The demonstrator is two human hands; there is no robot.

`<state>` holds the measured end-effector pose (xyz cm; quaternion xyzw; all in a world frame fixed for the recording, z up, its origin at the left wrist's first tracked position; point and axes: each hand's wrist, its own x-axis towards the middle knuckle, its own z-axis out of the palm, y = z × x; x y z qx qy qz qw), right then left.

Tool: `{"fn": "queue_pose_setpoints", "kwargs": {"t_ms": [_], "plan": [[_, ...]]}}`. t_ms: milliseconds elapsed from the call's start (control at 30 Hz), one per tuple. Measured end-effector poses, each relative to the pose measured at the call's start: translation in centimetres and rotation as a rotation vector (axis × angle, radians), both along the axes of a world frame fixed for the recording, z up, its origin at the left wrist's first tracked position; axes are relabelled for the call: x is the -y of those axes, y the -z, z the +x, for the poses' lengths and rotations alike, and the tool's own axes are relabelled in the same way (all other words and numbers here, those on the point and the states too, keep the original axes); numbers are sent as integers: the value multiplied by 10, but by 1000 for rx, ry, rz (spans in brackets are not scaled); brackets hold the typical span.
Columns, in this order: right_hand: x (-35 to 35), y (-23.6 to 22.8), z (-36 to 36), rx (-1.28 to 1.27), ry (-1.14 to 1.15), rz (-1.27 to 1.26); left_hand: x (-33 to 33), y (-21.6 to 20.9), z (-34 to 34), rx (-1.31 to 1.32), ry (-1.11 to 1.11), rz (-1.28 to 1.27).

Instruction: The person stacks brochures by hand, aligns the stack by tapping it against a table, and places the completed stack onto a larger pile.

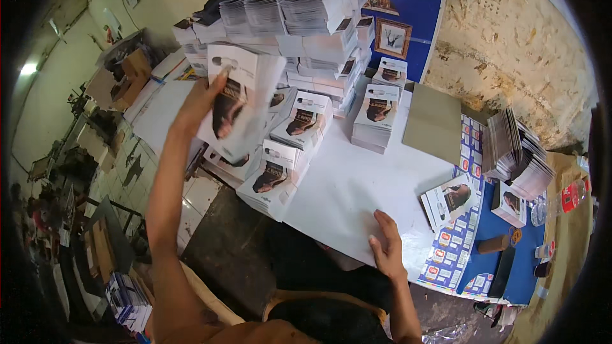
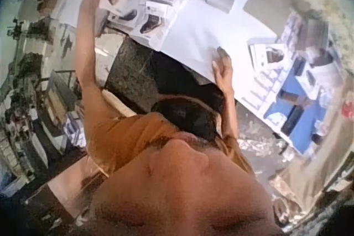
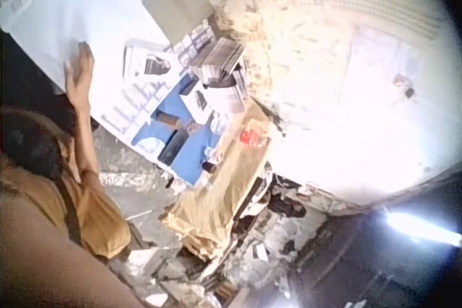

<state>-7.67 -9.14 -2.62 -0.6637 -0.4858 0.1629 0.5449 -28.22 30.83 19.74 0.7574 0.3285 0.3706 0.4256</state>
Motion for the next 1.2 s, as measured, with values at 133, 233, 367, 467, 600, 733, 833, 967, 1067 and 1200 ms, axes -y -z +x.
{"fn": "queue_pose_setpoints", "kwargs": {"t_ms": [133,233,367,467,600,733,833,967,1067,1200], "plan": [[-7,1,-5,79,17,-105,-104,8,-23,-452,141,-382],[-9,1,-4,33,42,-110,-138,51,-15,-434,-110,-79],[-11,2,-3,27,82,-146,-188,72,-7,-640,16,-326],[-13,3,-2,33,94,-175,-203,88,5,-625,22,-355],[-13,6,-4,29,86,-156,-218,113,8,-624,88,-357],[-14,7,-6,39,94,-144,-216,119,15,-816,-33,-203],[-11,4,-6,89,112,-143,-221,109,30,-940,-31,-133],[-5,9,3,66,142,-123,-235,114,38,-706,-27,-334],[-8,8,3,97,67,-38,-256,69,-31,-1032,-110,-107],[8,17,5,126,47,29,-201,31,-14,-1035,-361,-26]]}}
